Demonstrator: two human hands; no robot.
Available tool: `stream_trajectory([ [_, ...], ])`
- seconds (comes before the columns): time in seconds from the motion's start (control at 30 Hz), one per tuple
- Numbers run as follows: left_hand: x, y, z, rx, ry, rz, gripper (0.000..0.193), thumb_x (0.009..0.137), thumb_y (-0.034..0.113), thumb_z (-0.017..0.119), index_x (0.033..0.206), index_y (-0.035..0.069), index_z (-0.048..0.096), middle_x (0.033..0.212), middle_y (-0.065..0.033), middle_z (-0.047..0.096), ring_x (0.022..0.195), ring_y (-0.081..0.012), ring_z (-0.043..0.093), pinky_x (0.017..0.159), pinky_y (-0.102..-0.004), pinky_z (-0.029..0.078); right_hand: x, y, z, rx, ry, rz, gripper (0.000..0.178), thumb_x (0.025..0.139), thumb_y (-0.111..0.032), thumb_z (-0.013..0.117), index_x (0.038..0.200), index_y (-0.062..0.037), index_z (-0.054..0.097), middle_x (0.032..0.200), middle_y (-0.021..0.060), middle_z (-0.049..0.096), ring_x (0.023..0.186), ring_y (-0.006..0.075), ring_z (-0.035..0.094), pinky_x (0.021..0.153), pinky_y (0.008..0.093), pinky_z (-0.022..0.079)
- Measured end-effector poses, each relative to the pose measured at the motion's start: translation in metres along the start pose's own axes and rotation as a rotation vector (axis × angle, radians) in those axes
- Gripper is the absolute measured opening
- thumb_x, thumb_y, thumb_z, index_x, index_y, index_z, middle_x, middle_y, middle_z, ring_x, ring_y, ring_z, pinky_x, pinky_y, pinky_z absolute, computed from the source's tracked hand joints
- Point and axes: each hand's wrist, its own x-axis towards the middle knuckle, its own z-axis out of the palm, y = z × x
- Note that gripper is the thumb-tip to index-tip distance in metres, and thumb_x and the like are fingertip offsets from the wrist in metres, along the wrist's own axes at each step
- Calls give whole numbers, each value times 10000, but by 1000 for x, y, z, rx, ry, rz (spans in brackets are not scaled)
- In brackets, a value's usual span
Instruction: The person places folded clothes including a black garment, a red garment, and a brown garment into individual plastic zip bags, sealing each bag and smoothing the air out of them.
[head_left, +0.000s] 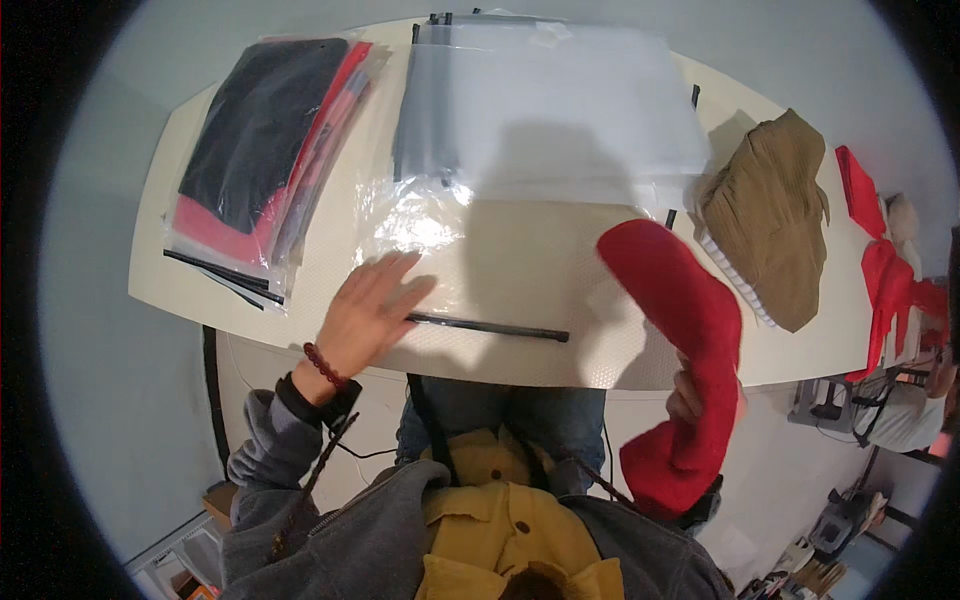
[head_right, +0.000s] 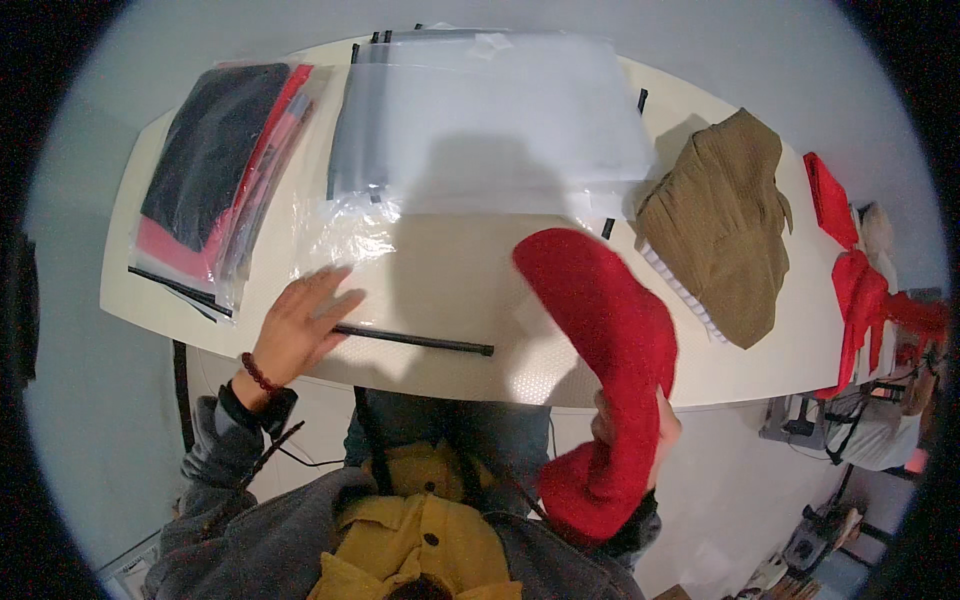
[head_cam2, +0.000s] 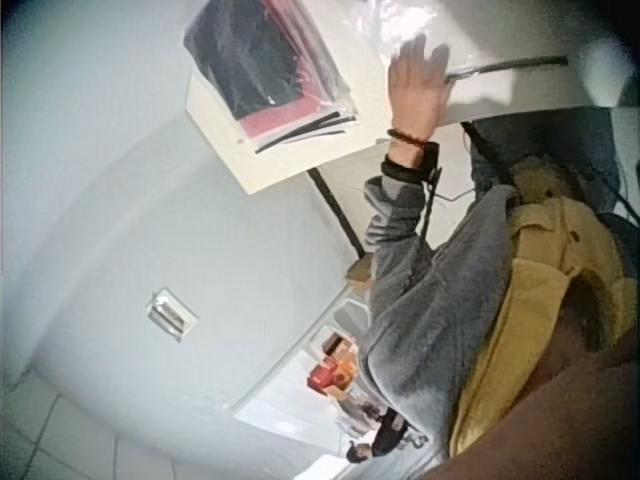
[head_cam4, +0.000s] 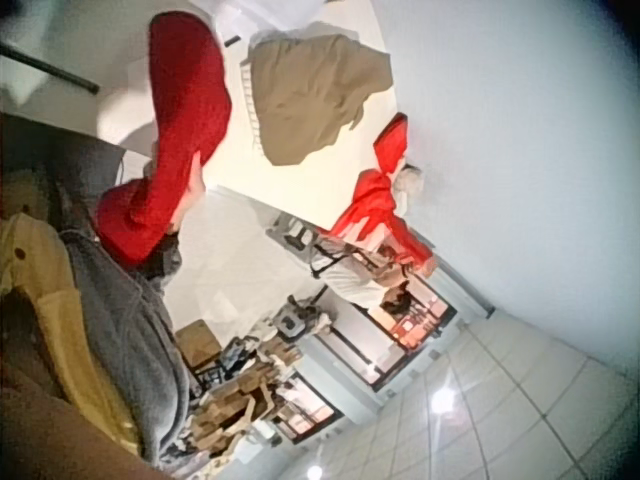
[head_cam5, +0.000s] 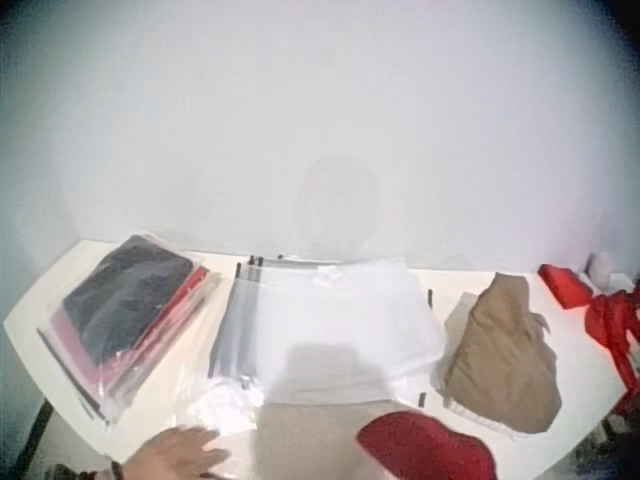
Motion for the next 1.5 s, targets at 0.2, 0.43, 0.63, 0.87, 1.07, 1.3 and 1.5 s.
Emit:
stream_trajectory([
  [0.2,-6,-10,17,56,207,171,373,710,78,715,1077,63,649,1106,-101,645,933,-267,650,722,-317,564,7,66,-88,513,-295,285,315,877,-321,583,910,-10,623,662,52,588,486,123,505,442,246,361],
  [0.43,26,54,-13,-152,562,-161,176,717,-19,694,875,31,634,826,-85,586,703,-251,603,588,-324,510,-35,43,-69,571,178,-121,461,774,-242,623,1132,42,566,988,119,649,824,266,623,767,361,486],
  [0.63,34,73,16,-87,184,-84,83,761,52,585,836,50,548,807,-78,541,768,-260,570,526,-361,496,-17,43,-55,-179,-589,-324,494,758,-194,697,1204,-32,559,1190,109,598,1094,248,564,955,373,441],
  [0.87,-3,23,64,-847,394,-48,350,883,164,619,1202,26,576,1102,-110,639,1010,-184,611,879,-318,479,1,44,73,-332,-1228,376,508,841,-95,675,1313,-19,502,1233,112,592,1056,222,566,970,329,414],
  [1.07,20,32,11,-1151,313,-560,60,817,28,692,789,13,642,684,37,574,622,-24,480,553,-184,378,-20,89,24,-112,-659,548,333,858,-26,596,1187,21,580,1165,118,624,1027,200,591,933,307,451],
  [1.3,33,91,-17,-515,495,-220,190,730,16,729,909,59,680,726,-63,525,538,-167,508,484,-265,430,-33,78,9,254,-544,760,409,876,-33,546,1275,31,480,1189,170,599,1048,285,608,918,374,488],
  [1.5,46,112,-48,-289,538,150,308,664,4,715,963,77,698,677,-27,505,533,-158,531,423,-270,414,8,78,42,-354,-1082,-339,323,831,-103,603,1150,-57,620,1190,111,610,1104,287,570,985,369,434],
])
